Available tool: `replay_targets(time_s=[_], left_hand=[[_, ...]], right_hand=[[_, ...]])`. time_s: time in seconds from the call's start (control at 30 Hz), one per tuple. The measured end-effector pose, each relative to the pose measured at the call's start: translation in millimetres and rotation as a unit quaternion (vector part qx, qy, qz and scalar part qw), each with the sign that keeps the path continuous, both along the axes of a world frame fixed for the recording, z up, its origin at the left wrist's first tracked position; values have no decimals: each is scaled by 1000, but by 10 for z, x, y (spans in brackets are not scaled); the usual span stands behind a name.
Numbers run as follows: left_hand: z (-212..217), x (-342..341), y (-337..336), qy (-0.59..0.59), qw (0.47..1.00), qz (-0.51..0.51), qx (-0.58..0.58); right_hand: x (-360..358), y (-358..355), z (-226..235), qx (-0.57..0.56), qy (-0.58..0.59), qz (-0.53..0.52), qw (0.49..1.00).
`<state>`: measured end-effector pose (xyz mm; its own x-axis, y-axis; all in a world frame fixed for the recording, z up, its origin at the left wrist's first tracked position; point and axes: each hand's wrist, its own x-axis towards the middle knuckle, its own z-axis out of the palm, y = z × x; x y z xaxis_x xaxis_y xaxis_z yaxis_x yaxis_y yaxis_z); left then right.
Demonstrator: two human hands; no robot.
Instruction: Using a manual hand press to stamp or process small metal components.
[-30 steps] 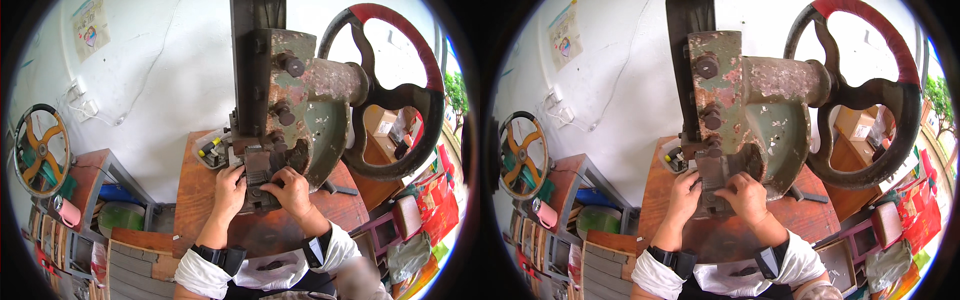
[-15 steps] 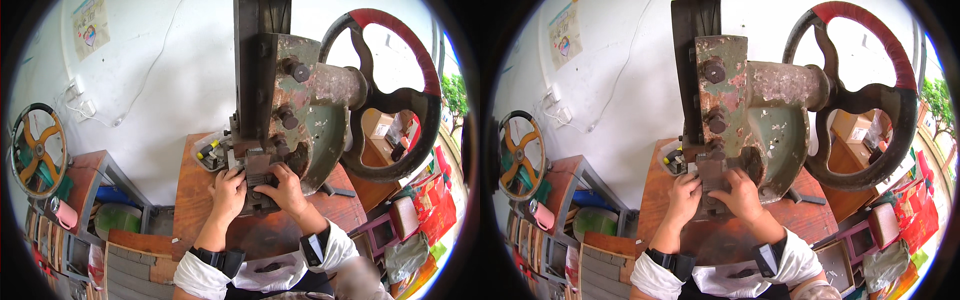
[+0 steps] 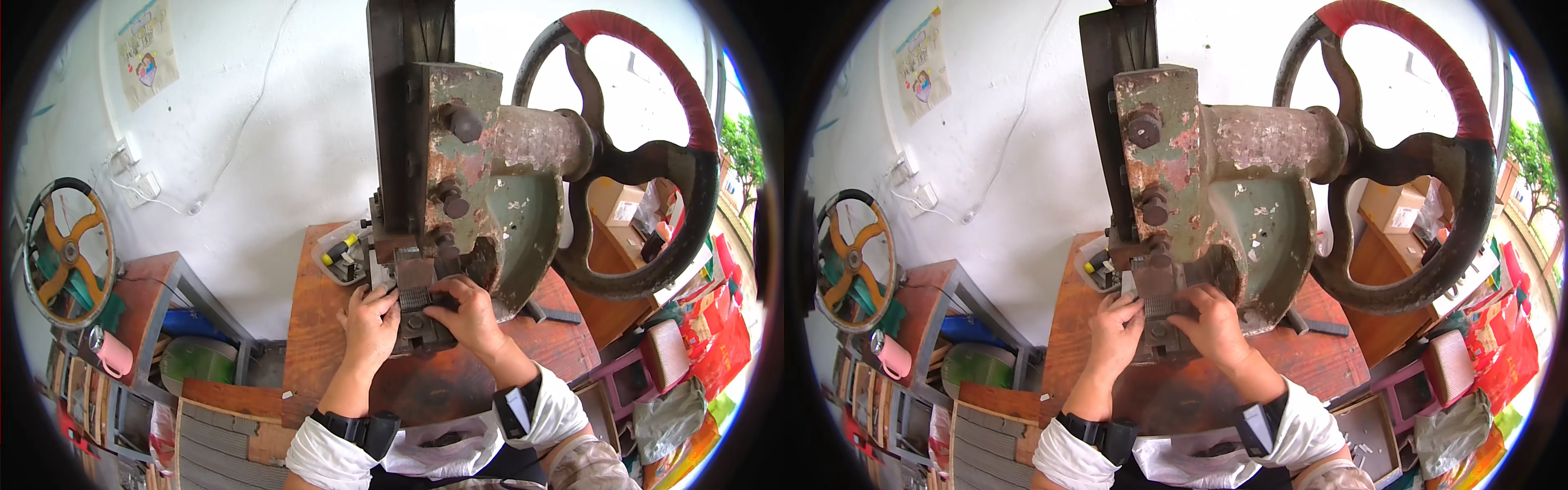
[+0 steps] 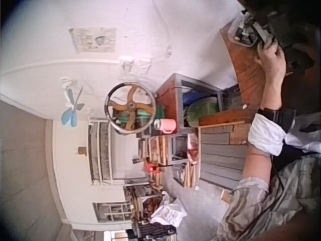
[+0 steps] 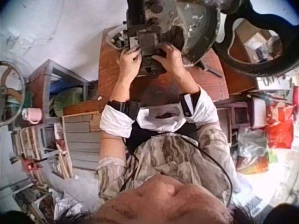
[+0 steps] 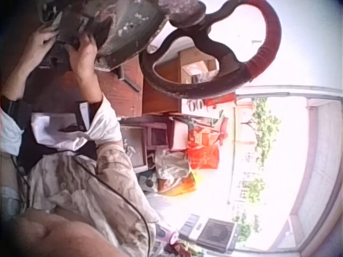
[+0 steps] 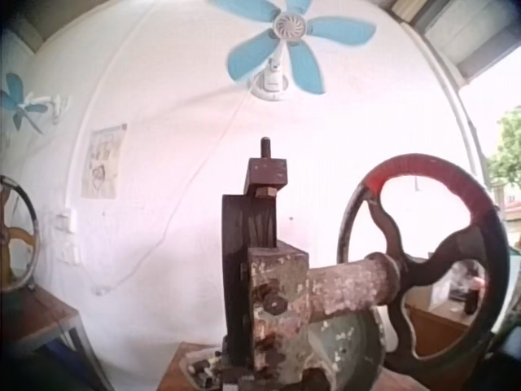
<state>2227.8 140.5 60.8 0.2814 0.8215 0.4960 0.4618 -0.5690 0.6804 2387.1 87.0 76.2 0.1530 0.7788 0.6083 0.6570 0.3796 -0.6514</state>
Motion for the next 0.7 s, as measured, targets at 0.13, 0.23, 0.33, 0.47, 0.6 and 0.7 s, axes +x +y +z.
replay_targets(time_s=[0.13,0.23,0.33,0.47,0.6,0.7], left_hand=[[-131,1,49,-105,994,-32,9],[-189,16,79,-182,981,-56,-27],[-127,22,57,-172,983,-56,-15],[-119,-1,73,-138,988,-61,10],[-99,-7,53,-145,988,-57,8],[-81,-2,49,-132,989,-62,1]], right_hand=[[22,-52,18,-4,-10,50,999],[60,-9,-14,41,-83,50,994],[116,54,-55,70,-133,47,987],[46,47,27,31,-66,39,997],[17,77,31,59,-102,32,993],[44,108,15,55,-128,46,989]])
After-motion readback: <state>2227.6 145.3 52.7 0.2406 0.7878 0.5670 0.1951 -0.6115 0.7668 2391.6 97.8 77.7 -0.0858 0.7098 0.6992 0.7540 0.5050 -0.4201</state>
